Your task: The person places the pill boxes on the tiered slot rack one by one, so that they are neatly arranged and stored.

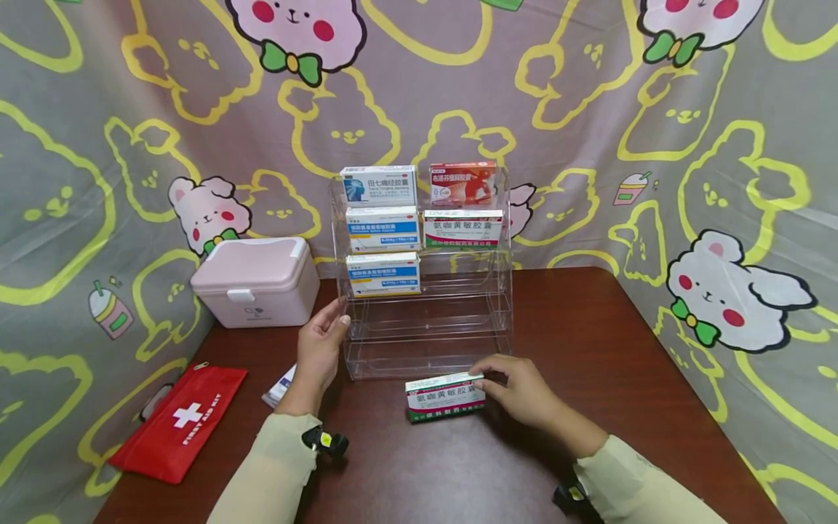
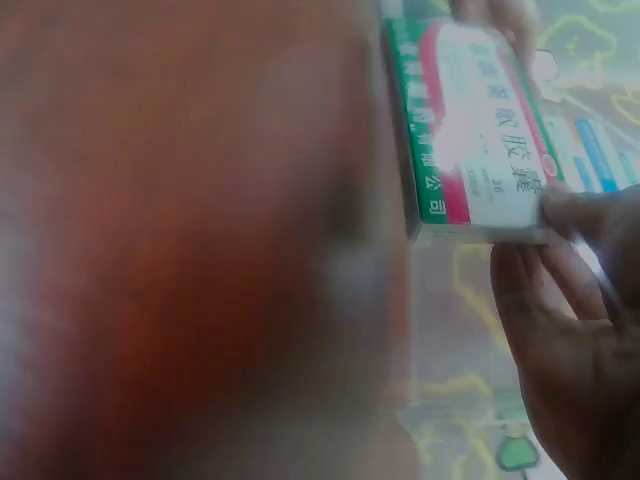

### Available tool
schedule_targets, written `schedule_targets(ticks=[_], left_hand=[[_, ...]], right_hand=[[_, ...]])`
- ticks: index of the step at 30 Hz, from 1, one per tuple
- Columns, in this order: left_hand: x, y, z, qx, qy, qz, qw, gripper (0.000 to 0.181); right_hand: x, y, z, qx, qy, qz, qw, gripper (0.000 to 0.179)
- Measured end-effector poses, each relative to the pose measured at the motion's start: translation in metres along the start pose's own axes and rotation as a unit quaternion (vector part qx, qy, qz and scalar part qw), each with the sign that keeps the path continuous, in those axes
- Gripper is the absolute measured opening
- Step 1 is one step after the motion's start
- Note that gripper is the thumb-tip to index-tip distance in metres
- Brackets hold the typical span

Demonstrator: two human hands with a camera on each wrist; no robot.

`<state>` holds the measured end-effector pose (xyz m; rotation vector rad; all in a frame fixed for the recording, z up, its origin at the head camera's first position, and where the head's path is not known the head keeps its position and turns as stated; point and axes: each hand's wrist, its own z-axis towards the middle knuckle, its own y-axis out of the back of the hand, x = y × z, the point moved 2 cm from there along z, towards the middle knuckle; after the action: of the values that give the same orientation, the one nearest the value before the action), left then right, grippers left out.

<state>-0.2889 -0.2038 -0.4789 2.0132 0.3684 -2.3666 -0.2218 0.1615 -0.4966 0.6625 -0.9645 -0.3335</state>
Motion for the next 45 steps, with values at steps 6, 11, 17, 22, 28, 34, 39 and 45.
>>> schedule_targets(ticks=[6,11,17,22,28,34,39,45], left_hand=[[-0.001,0.000,-0.001,0.002,0.000,0.009,1.0000,0.051],[-0.001,0.001,0.000,0.001,0.001,0.010,1.0000,0.051],[-0.001,0.002,-0.001,0.001,0.001,0.008,1.0000,0.051],[0.000,0.003,-0.003,-0.002,0.006,0.011,0.9999,0.051],[0.000,0.002,-0.003,0.002,0.000,0.011,0.9999,0.051],[0.000,0.002,-0.002,0.002,-0.003,0.015,0.9999,0.051],[0.000,0.002,-0.002,0.000,-0.007,0.014,0.9999,0.050],[0.001,0.002,-0.002,0.000,-0.004,0.012,0.9999,0.050]], right_hand=[[0.011,0.032,0.018,-0.055,-0.009,0.033,0.9979,0.023],[0.023,0.067,0.043,-0.109,-0.009,0.067,0.9917,0.015],[0.034,0.100,0.083,-0.181,-0.016,0.072,0.9808,0.018],[0.037,0.113,0.111,-0.208,-0.013,0.101,0.9729,0.020],[0.032,0.118,0.129,-0.220,-0.012,0.058,0.9737,0.019],[0.028,0.113,0.132,-0.230,0.004,0.022,0.9728,0.018],[0.029,0.108,0.133,-0.243,0.062,-0.069,0.9654,0.017],[0.027,0.100,0.131,-0.245,0.109,-0.123,0.9555,0.017]])
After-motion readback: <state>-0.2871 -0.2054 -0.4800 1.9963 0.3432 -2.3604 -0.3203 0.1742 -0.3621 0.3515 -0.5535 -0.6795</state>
